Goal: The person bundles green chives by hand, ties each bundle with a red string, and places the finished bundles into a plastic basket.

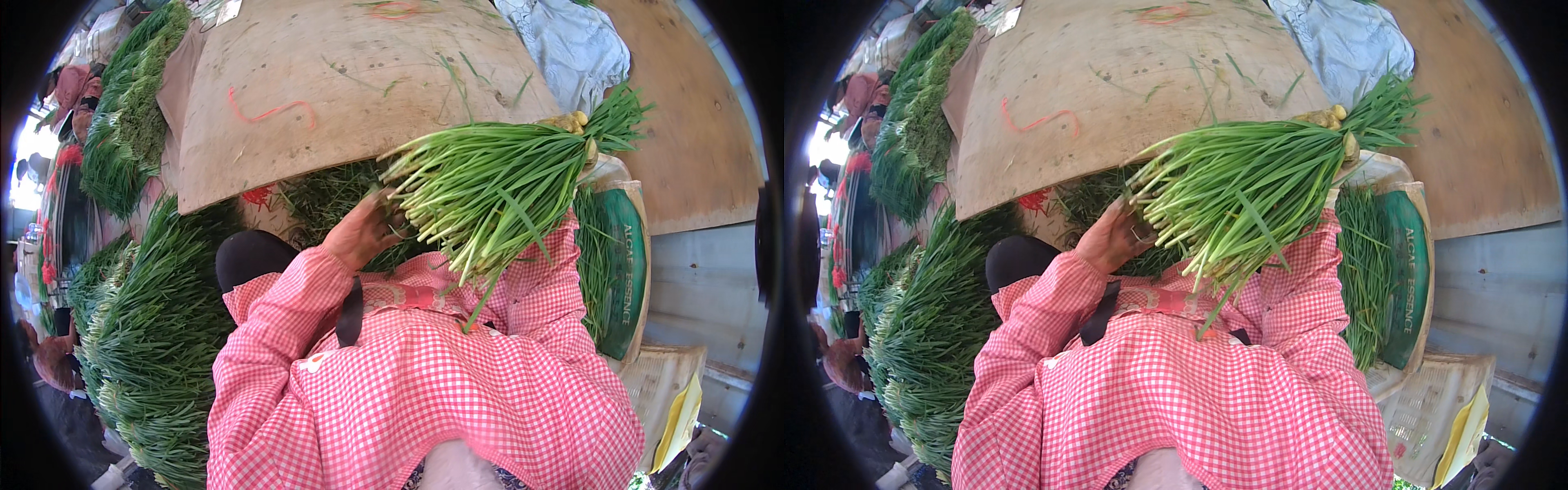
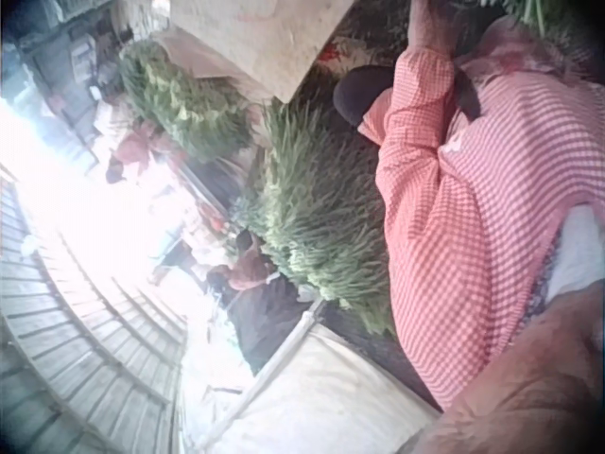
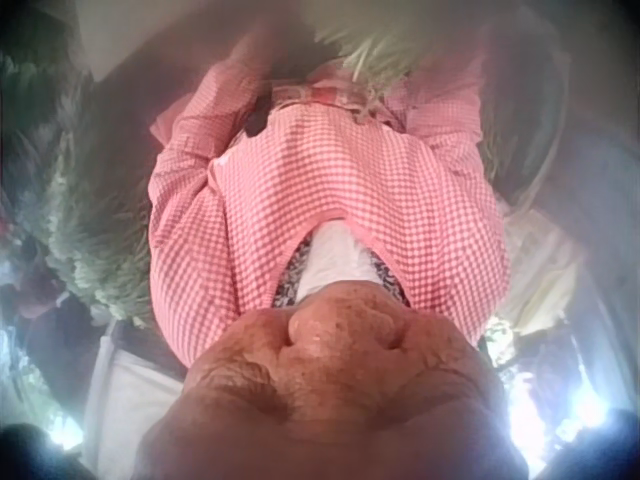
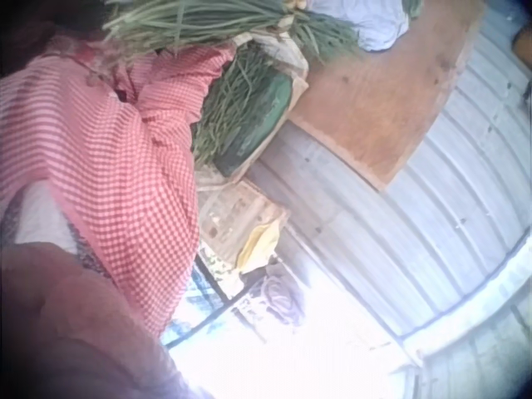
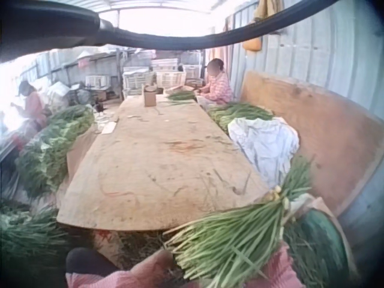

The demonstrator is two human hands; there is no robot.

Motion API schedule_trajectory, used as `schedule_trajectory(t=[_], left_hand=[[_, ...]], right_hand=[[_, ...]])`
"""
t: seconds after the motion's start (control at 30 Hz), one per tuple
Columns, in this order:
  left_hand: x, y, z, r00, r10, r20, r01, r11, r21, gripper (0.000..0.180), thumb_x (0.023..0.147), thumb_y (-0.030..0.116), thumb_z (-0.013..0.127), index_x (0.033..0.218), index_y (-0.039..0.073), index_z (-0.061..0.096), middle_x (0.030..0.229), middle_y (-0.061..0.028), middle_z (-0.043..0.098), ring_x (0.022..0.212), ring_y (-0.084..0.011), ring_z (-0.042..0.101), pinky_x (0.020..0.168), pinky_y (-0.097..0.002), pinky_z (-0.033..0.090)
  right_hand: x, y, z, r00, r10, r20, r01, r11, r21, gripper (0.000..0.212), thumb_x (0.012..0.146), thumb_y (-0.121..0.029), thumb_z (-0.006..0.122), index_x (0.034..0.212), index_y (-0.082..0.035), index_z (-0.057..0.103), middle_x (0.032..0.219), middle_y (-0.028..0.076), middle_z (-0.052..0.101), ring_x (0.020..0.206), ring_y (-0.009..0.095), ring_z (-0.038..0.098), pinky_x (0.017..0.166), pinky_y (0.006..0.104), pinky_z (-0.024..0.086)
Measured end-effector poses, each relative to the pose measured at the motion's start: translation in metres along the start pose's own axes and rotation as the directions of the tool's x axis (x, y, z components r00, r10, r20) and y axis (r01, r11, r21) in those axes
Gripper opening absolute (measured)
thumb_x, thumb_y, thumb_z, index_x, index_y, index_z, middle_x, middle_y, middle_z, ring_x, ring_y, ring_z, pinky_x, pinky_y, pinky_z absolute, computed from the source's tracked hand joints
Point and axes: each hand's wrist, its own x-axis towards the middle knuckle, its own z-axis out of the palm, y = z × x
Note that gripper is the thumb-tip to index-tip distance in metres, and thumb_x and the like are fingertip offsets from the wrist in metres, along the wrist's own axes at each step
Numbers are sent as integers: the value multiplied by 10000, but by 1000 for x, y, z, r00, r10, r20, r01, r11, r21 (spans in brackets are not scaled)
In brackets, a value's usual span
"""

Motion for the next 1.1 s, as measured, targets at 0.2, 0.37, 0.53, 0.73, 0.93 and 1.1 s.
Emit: schedule_trajectory(t=[0.2,0.37,0.53,0.73,0.93,1.1], left_hand=[[27,16,35,969,80,234,-137,961,240,483,832,190,617,1265,80,435,1193,-71,537,1062,-205,537,903,-367,453],[17,9,20,963,159,219,-161,987,-8,345,823,134,611,1144,69,502,1098,-78,578,1003,-214,567,879,-382,469],[-7,20,-7,945,104,309,-86,994,-72,199,851,157,598,1017,74,526,790,12,449,709,-106,437,638,-269,424],[-38,21,-52,995,74,72,-60,980,-188,266,845,122,594,1084,59,494,813,-3,424,707,-110,406,619,-225,390],[-3,-1,6,964,217,152,-237,962,134,411,857,197,585,1224,109,424,1167,-59,479,1032,-190,503,857,-351,444],[11,-8,53,984,75,161,-125,936,329,533,861,143,586,1335,102,347,1291,-71,471,1135,-223,499,914,-393,449]], right_hand=[[-9,12,-16,967,-9,-255,-26,991,-134,374,810,-202,559,1136,-19,534,817,18,513,791,139,497,746,334,452],[-6,14,2,953,-91,-289,9,962,-274,373,805,-234,586,1120,-46,520,880,55,508,825,192,493,758,396,455],[-7,2,-21,964,27,-263,-39,998,-39,369,789,-244,616,1094,-49,547,928,77,543,854,216,530,768,394,472],[-13,-22,-27,814,-135,-565,-26,963,-268,267,821,-217,549,1008,-34,601,946,137,639,828,271,633,736,439,542],[-5,9,-1,683,-164,-711,-90,948,-305,229,833,-225,534,953,-49,616,830,85,649,713,233,636,656,375,553],[6,31,14,589,-259,-766,-203,870,-450,181,803,-225,576,881,-67,612,764,72,633,658,220,620,595,360,541]])
